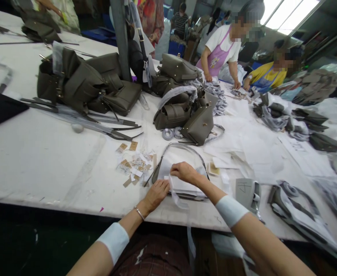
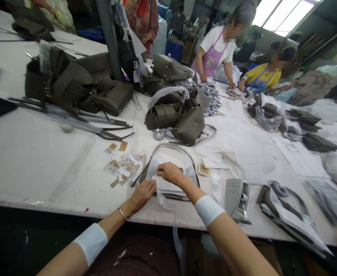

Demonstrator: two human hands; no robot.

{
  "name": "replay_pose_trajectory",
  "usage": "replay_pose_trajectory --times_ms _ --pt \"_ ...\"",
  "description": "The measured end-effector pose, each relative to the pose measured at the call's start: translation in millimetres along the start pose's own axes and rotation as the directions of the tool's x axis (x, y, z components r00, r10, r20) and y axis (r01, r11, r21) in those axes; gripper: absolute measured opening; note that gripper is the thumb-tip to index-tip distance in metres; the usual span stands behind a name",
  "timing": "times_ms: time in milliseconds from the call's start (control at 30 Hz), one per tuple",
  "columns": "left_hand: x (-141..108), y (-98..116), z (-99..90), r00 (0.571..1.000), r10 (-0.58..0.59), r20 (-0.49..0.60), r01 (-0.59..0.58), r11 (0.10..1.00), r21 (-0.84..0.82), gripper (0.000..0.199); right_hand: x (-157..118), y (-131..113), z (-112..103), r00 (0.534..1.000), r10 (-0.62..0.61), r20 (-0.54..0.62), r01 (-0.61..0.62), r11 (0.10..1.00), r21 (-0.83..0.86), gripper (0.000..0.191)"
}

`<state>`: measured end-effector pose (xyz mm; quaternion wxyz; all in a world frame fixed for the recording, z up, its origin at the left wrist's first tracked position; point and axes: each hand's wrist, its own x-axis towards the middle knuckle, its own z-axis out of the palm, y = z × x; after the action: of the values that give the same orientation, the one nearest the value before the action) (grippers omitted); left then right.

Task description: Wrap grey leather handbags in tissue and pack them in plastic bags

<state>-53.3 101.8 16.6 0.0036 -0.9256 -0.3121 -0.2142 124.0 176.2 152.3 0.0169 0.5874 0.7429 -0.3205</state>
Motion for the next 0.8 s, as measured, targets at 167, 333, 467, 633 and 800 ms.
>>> replay_pose_trajectory --times_ms 167,333,467,633,800 --pt "-8 -1 4.2 0.999 -0.028 -0.040 0.027 0.999 -0.022 0.022 47 15 6 0.985 0.098 -0.140 -0.106 0.993 -0.049 0.021" --pt "-12 0 5.3 0.997 -0.071 -0.027 0.069 0.995 -0.075 0.033 73 37 14 0.951 0.229 -0.209 -0.249 0.966 -0.076 0.018" --pt "-15 0 4.7 0.997 -0.072 -0.018 0.070 0.993 -0.100 0.038 86 49 15 0.922 0.285 -0.261 -0.312 0.948 -0.066 0.015" --pt "-12 0 -0.6 0.999 -0.043 0.015 0.044 0.997 -0.060 0.057 98 58 17 0.902 0.325 -0.284 -0.325 0.944 0.048 0.009" --pt "-9 -1 -3.4 0.999 -0.008 0.043 0.011 0.998 -0.070 0.056 112 64 23 0.866 0.366 -0.340 -0.283 0.920 0.270 0.018"
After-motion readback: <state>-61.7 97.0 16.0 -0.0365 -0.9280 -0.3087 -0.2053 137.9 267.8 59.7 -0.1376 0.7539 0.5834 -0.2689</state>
